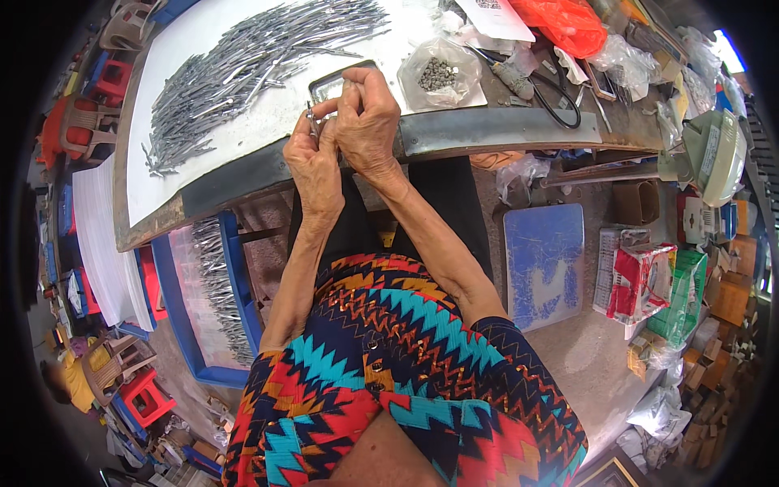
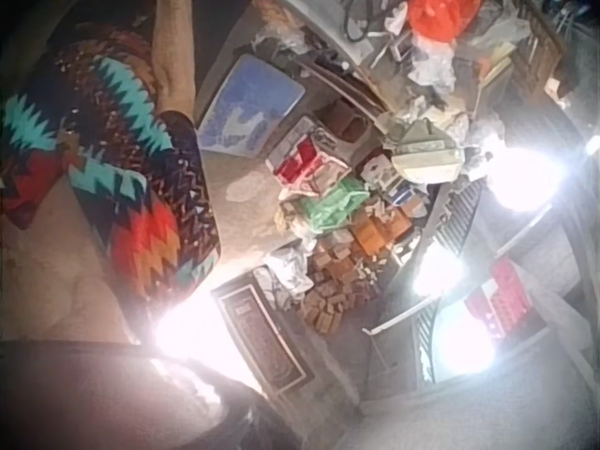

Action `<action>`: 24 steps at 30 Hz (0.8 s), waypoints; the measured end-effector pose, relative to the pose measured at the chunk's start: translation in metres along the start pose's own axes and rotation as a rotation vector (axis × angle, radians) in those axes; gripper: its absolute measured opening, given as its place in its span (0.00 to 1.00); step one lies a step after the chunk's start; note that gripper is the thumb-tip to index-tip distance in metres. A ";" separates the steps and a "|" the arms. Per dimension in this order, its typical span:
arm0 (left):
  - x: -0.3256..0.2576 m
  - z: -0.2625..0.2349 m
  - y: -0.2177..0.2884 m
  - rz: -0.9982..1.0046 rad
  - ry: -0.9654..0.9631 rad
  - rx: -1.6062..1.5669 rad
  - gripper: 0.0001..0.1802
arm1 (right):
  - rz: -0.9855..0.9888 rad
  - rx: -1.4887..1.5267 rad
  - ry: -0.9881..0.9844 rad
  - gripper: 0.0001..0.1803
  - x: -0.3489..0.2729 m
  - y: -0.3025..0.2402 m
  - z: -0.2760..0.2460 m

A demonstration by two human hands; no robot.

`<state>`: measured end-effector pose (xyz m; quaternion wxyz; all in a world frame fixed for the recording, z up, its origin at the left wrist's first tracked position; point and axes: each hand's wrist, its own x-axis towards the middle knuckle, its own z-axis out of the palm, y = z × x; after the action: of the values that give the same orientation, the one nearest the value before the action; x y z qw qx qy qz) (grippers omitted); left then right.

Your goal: Assembling small metal components by threading small rings onto thin metal rods at a workbench.

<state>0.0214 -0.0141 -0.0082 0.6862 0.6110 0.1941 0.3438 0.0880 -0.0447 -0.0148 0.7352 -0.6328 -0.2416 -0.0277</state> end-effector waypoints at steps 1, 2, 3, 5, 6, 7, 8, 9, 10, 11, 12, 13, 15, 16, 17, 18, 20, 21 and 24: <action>0.000 0.001 0.001 0.001 0.006 0.001 0.09 | -0.009 -0.012 -0.007 0.07 0.000 0.001 0.000; 0.000 0.001 0.002 -0.001 0.004 0.000 0.09 | -0.018 -0.025 -0.015 0.07 0.000 0.002 0.000; 0.000 0.000 0.003 -0.007 -0.005 -0.012 0.09 | -0.017 -0.027 -0.011 0.07 0.001 0.002 -0.002; 0.001 -0.002 0.002 -0.017 -0.016 -0.026 0.09 | 0.132 -0.011 -0.184 0.08 0.003 0.002 -0.009; 0.002 -0.004 0.001 -0.040 -0.036 -0.079 0.09 | 0.134 -0.013 -0.181 0.08 0.006 0.003 -0.013; 0.003 -0.007 0.000 -0.064 -0.055 -0.134 0.09 | 0.076 -0.055 -0.240 0.09 0.009 0.003 -0.019; 0.004 -0.009 -0.002 -0.085 -0.065 -0.146 0.09 | 0.019 -0.098 -0.299 0.10 0.011 0.003 -0.026; 0.004 -0.014 0.000 -0.086 -0.058 -0.141 0.09 | 0.022 -0.092 -0.304 0.10 0.012 -0.001 -0.031; 0.005 -0.017 0.002 -0.113 -0.058 -0.144 0.09 | 0.039 -0.083 -0.303 0.10 0.013 -0.010 -0.038; 0.006 -0.019 0.004 -0.141 -0.058 -0.146 0.09 | 0.056 -0.074 -0.301 0.11 0.013 -0.015 -0.048; 0.007 -0.019 0.006 -0.147 -0.066 -0.170 0.10 | 0.094 -0.168 -0.316 0.10 0.011 -0.015 -0.060; 0.007 -0.021 0.006 -0.150 -0.068 -0.170 0.10 | 0.097 -0.169 -0.314 0.10 0.010 -0.013 -0.071; 0.007 -0.025 0.007 -0.218 -0.088 -0.267 0.10 | -0.020 -0.434 -0.263 0.09 0.007 -0.009 -0.084; 0.007 -0.028 0.005 -0.226 -0.077 -0.264 0.11 | -0.035 -0.524 -0.251 0.06 0.002 -0.014 -0.086; 0.007 -0.030 0.003 -0.226 -0.077 -0.265 0.11 | -0.035 -0.524 -0.251 0.06 0.000 -0.012 -0.087; 0.006 -0.032 0.002 -0.246 -0.091 -0.300 0.12 | -0.148 -0.592 -0.294 0.05 -0.004 -0.007 -0.088; 0.005 -0.032 0.001 -0.267 -0.106 -0.333 0.14 | -0.271 -0.702 -0.367 0.04 -0.010 0.000 -0.090; 0.004 -0.032 0.002 -0.269 -0.098 -0.340 0.14 | -0.272 -0.699 -0.366 0.04 -0.012 0.001 -0.087; 0.002 -0.034 0.002 -0.277 -0.088 -0.358 0.14 | -0.391 -0.828 -0.355 0.03 -0.014 0.007 -0.081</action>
<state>-0.0009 0.0119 -0.0124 0.8321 0.4614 0.1818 0.2483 0.1034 -0.1234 -0.0334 0.3502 -0.8097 -0.4461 -0.1507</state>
